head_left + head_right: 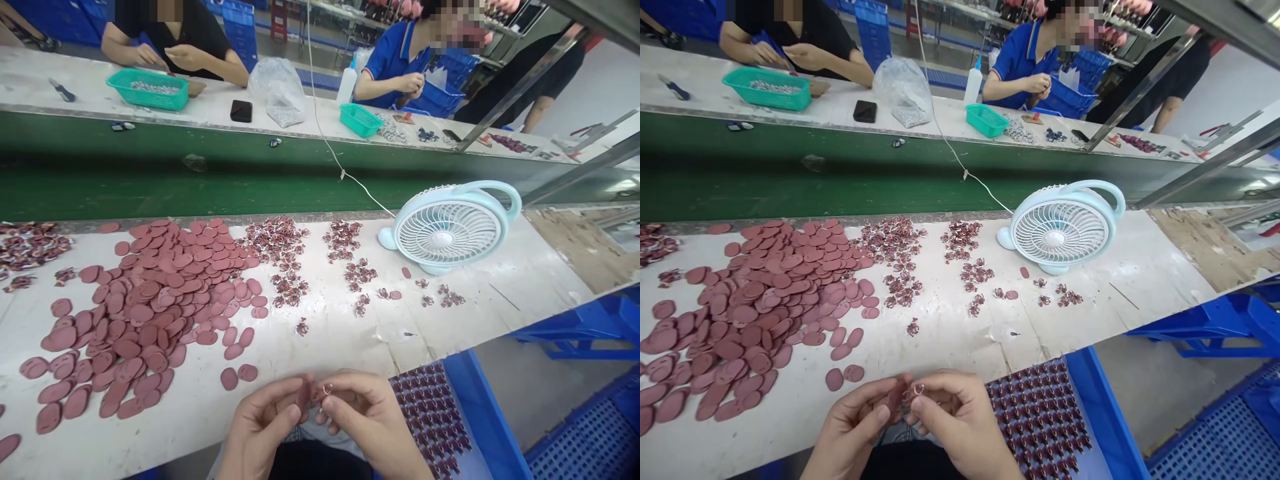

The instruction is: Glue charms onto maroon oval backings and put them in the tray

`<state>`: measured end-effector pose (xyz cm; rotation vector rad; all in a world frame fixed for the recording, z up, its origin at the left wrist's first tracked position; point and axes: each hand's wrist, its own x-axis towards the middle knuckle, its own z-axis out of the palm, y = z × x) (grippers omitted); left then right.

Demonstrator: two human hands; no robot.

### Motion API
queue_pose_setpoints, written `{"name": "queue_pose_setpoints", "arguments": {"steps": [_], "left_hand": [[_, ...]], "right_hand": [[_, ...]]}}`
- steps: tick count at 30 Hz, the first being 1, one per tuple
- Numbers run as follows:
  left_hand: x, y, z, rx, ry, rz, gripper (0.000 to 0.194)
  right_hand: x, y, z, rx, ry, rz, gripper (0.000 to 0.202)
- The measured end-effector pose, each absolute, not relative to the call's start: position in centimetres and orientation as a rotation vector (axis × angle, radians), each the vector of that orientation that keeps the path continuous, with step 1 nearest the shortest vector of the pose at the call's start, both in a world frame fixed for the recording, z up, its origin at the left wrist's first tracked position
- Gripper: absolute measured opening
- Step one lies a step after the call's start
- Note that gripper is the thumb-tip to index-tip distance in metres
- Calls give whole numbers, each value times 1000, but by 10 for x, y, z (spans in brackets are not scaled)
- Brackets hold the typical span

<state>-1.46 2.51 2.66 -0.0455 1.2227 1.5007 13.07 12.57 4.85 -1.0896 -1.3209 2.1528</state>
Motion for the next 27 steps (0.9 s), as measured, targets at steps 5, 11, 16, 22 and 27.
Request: {"name": "queue_pose_setpoints", "arguments": {"steps": [5,11,16,22,27], "left_hand": [[-12,26,26,-23,1187,1511,37],[-13,27,24,12,1154,1504,30],[-13,28,27,106,1185,1497,29],[-10,29,31,88,1229,1524,27],[-13,30,34,103,1253,1529,26]], "right_hand": [[123,124,50,-1165,-1436,2110,24],[124,128,55,-1197,-1508,2094,23],[124,131,53,-1095,-1406,2187,16],[121,131,51,-1014,-1320,2221,11],[122,127,49,-988,-1282,2185,12]]}}
